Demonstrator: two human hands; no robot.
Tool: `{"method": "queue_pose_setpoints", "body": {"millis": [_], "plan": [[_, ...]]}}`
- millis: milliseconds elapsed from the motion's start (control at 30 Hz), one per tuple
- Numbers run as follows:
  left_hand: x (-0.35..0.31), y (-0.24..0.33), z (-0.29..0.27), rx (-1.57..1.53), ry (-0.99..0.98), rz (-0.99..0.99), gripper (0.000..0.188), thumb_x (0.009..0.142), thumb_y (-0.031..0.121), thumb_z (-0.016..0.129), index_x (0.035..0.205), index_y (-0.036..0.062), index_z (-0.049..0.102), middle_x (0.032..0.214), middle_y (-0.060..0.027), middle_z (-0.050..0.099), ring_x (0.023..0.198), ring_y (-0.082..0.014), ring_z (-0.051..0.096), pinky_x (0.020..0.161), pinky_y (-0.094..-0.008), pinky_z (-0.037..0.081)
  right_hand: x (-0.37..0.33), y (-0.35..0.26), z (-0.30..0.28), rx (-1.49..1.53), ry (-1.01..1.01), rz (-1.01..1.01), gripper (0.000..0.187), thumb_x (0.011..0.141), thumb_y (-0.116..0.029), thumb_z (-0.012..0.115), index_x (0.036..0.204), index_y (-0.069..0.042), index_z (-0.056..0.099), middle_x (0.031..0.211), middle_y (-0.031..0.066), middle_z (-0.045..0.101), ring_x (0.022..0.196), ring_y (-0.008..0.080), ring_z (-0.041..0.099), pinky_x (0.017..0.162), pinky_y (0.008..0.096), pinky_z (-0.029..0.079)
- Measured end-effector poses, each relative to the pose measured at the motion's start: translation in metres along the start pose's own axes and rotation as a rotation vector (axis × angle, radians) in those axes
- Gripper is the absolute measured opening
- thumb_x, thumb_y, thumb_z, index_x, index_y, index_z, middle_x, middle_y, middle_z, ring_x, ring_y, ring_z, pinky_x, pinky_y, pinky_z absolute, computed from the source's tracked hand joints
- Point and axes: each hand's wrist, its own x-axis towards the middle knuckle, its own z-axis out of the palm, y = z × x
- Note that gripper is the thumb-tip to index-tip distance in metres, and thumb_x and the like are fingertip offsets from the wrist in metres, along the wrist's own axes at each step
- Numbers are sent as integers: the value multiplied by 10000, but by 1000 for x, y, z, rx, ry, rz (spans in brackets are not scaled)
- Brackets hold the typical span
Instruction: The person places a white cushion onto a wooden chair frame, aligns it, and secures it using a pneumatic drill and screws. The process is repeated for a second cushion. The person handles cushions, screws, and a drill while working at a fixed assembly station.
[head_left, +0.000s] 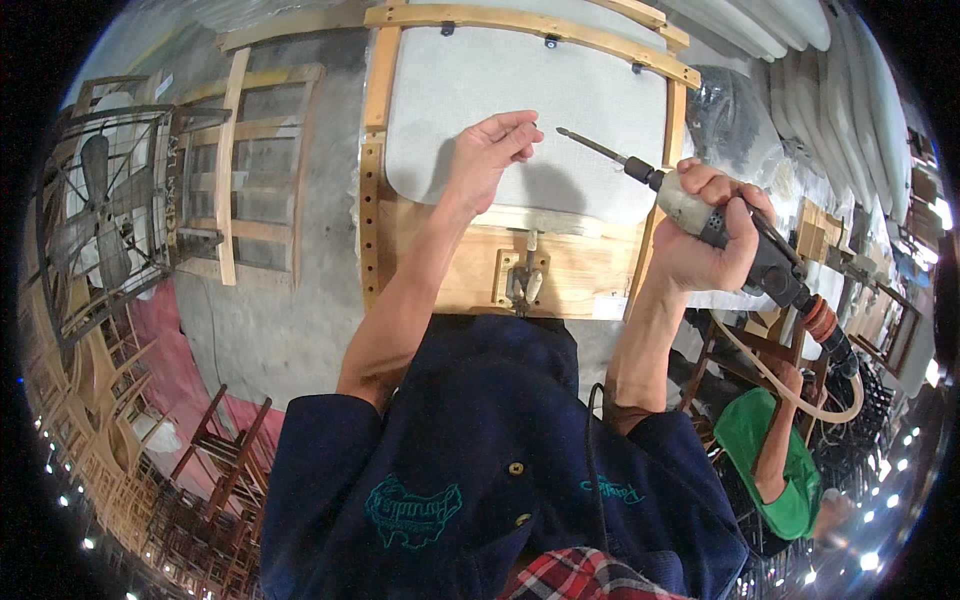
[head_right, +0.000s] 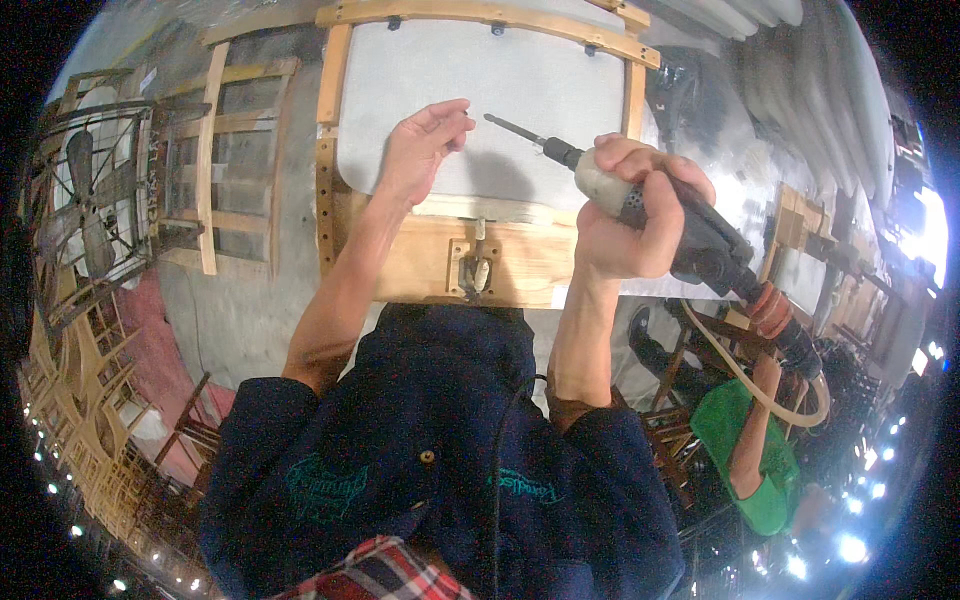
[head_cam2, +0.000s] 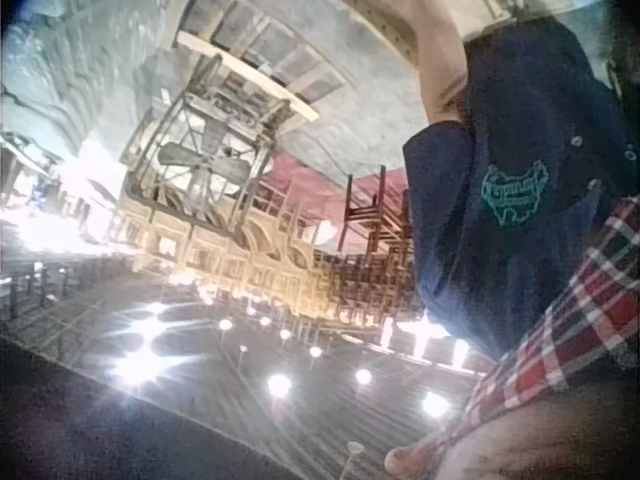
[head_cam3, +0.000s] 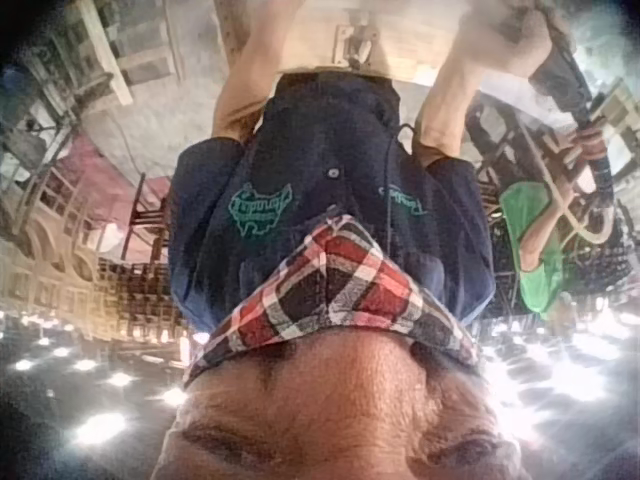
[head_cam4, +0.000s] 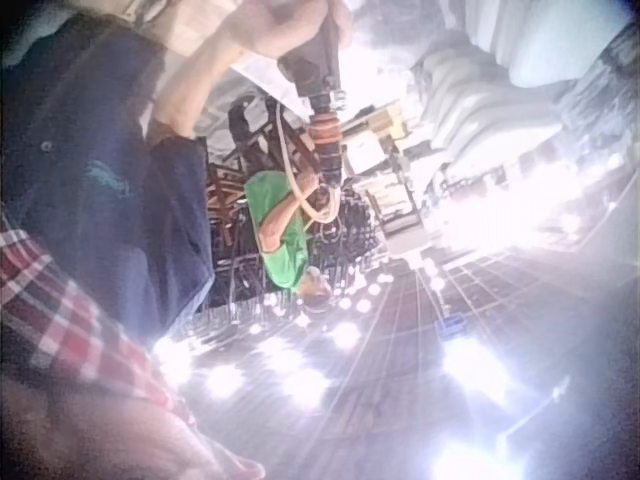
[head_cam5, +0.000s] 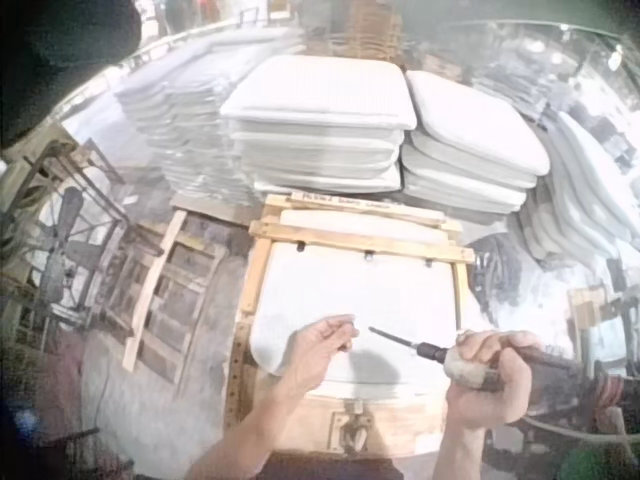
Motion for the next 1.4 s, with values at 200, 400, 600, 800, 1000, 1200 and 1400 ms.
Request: {"method": "queue_pose_setpoints", "body": {"millis": [200,400,600,800,1000,1200,1400], "plan": [[-22,6,-5,-314,-102,-21,287,1005,108,673,1245,-49,663,990,-86,689,837,-125,600,815,-257,519,1,6,13,63,-46,52,275,824,-133,517,1082,-69,589,684,146,557,657,333,617,770,571,531],[-22,14,-9,-305,-99,-20,275,1021,118,649,1238,-52,650,976,-67,663,843,-117,576,813,-251,504,-2,10,24,70,-32,124,277,824,-136,522,1082,-71,601,690,142,561,671,331,625,773,566,527],[-18,30,-24,106,-197,-3,252,1032,134,636,1218,-34,658,945,-34,665,812,-95,571,796,-236,485,4,11,27,73,-111,205,261,831,-134,522,1063,-46,600,711,139,575,711,327,635,815,557,517],[5,31,-48,-122,-295,62,282,1045,217,627,1199,-10,692,927,-31,690,820,-79,572,768,-241,488,5,24,56,63,-106,184,241,857,-126,510,1068,-34,583,719,142,585,738,329,646,849,566,516],[36,52,-49,238,50,147,418,1014,397,660,1200,26,708,957,-46,719,812,-104,614,772,-277,515,9,74,84,71,-230,29,227,925,-41,445,1137,-17,523,750,149,590,810,328,654,876,578,526],[105,84,-114,1240,277,659,541,964,467,675,1311,52,665,1209,-141,696,1106,-273,637,981,-404,477,36,115,105,-107,-457,-147,223,898,131,501,1087,31,564,900,137,701,883,228,697,917,369,502],[161,98,-132,1441,139,1261,410,808,267,780,1182,117,705,1105,-112,687,1091,-313,628,990,-437,482,59,167,103,-57,-388,-106,194,906,50,529,1098,22,528,802,195,671,787,335,720,817,497,603]]}}
